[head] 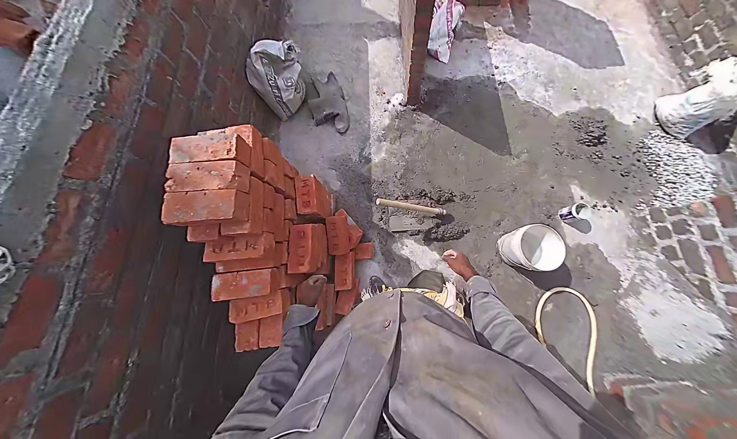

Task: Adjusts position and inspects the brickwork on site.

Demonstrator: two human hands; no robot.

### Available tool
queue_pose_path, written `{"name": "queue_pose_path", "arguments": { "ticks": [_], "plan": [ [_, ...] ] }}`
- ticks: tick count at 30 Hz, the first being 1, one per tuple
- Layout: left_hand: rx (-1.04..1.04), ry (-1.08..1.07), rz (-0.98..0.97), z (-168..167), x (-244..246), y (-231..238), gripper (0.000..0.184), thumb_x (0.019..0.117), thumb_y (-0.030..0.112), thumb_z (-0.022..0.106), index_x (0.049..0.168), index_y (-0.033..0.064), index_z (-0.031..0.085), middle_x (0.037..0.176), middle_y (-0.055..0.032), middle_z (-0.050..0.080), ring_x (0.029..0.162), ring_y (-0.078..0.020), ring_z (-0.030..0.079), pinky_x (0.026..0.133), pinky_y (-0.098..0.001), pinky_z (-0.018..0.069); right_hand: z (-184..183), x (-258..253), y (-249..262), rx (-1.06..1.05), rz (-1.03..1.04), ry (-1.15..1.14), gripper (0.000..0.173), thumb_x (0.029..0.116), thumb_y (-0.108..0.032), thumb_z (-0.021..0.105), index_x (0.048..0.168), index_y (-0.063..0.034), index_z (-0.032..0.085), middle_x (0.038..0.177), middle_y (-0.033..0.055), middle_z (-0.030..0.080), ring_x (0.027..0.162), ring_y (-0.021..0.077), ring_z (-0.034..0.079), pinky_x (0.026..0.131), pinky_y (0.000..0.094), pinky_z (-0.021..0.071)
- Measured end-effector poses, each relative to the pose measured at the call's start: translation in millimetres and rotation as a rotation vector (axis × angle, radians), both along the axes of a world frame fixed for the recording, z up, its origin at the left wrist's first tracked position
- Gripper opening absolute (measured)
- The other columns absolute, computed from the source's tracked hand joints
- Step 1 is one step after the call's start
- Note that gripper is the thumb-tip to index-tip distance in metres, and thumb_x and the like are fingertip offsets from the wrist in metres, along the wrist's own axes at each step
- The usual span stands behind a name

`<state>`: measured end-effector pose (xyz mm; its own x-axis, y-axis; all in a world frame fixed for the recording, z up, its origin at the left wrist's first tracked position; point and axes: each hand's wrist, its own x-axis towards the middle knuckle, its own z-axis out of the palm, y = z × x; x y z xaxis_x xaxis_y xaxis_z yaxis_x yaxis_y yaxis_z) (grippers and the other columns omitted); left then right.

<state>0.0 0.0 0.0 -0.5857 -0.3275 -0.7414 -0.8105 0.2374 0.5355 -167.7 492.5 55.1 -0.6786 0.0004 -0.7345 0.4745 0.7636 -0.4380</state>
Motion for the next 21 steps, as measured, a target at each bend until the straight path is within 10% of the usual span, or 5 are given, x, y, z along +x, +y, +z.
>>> {"name": "queue_pose_path", "arguments": {
  "ticks": [11,15,21],
  "plan": [
    [0.012,-0.215,0.423,37,105,69,0.043,0.1083,0.028,0.051,0.127,-0.0090,0.062,0.125,-0.0323,0.063,0.120,-0.0432,0.060,0.106,-0.0577,0.0436,-19,-109,-4,0.179,0.404,-0.231,0.037,0.1036,-0.030,0.058,0.124,-0.0014,0.067,0.117,0.0244,0.068,0.107,0.0363,0.066,0.093,0.0563,0.0512],
    [-0.008,-0.318,0.588,-14,156,144,0.041,0.1080,0.025,0.051,0.133,-0.0060,0.060,0.132,-0.0301,0.062,0.127,-0.0428,0.058,0.111,-0.0569,0.0432,-20,-166,-5,0.137,0.523,-0.126,0.031,0.1029,-0.023,0.059,0.120,0.0008,0.070,0.115,0.0251,0.069,0.107,0.0374,0.066,0.095,0.0564,0.0499],
    [0.148,-0.414,0.701,7,104,263,0.049,0.1067,0.039,0.050,0.132,-0.0009,0.063,0.131,-0.0252,0.064,0.127,-0.0374,0.060,0.111,-0.0549,0.0429,-48,-244,-30,0.055,0.686,-0.078,0.029,0.1033,-0.024,0.061,0.119,-0.0011,0.071,0.111,0.0217,0.071,0.103,0.0332,0.068,0.095,0.0536,0.0516]
  ]
}}
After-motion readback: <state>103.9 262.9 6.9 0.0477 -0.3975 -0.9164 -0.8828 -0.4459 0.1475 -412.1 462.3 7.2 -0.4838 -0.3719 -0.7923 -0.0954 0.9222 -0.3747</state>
